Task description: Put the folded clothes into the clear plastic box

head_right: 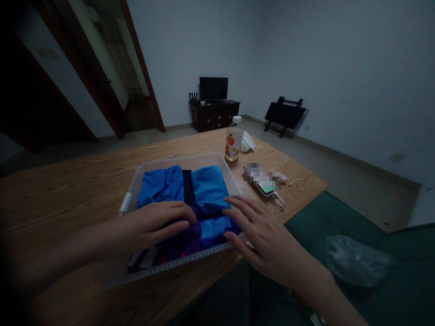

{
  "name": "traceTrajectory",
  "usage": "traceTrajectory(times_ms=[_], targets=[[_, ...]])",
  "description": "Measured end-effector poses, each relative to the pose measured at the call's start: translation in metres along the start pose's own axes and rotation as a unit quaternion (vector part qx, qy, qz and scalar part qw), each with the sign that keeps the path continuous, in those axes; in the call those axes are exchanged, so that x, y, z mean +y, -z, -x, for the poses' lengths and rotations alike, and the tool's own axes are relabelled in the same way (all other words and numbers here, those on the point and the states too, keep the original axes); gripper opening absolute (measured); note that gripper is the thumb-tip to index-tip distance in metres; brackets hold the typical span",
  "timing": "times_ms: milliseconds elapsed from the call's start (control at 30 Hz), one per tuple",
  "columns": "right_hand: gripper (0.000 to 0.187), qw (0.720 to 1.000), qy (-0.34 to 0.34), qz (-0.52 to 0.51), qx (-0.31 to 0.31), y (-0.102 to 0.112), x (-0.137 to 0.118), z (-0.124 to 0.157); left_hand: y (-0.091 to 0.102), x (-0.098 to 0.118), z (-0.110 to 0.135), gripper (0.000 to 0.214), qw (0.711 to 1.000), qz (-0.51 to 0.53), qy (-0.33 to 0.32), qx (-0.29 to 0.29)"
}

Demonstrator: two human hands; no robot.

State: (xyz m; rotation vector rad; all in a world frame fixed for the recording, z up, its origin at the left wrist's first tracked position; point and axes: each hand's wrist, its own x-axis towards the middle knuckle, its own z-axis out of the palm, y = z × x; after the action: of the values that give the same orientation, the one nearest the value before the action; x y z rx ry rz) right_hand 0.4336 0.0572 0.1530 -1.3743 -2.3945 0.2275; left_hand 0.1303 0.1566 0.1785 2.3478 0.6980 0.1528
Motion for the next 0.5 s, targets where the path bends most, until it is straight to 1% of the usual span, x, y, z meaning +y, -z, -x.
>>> traceTrajectory(times_ms=[67,100,167,233,267,333,400,500], targets=[[0.056,0.992,-0.081,-0.048,0.088,-0.017,0.010,0.016,-0.003,-0.002,0.030,0.037,0.999,0.001,0.040,0.032],[0.057,0.983,-0.112,-0.089,0.118,-0.026,0.014,0.021,-0.009,-0.004,0.043,0.034,0.998,-0.011,0.053,0.045],[0.056,0.959,-0.148,-0.186,0.154,-0.044,0.021,0.027,-0.027,-0.008,0.065,0.035,0.994,-0.054,0.071,0.061],[0.056,0.937,-0.160,-0.257,0.174,-0.055,0.024,0.027,-0.047,-0.012,0.081,0.048,0.989,-0.097,0.080,0.072],[0.057,0.930,-0.164,-0.275,0.179,-0.058,0.025,0.026,-0.057,-0.014,0.087,0.050,0.987,-0.112,0.084,0.080],[0.061,0.926,-0.171,-0.289,0.174,-0.061,0.024,0.024,-0.072,-0.020,0.099,0.045,0.984,-0.127,0.091,0.090],[0.065,0.926,-0.172,-0.300,0.150,-0.062,0.020,0.022,-0.081,-0.029,0.114,0.049,0.979,-0.138,0.105,0.106],[0.070,0.926,-0.157,-0.327,0.104,-0.069,0.007,0.017,-0.091,-0.045,0.147,0.057,0.968,-0.166,0.133,0.136]])
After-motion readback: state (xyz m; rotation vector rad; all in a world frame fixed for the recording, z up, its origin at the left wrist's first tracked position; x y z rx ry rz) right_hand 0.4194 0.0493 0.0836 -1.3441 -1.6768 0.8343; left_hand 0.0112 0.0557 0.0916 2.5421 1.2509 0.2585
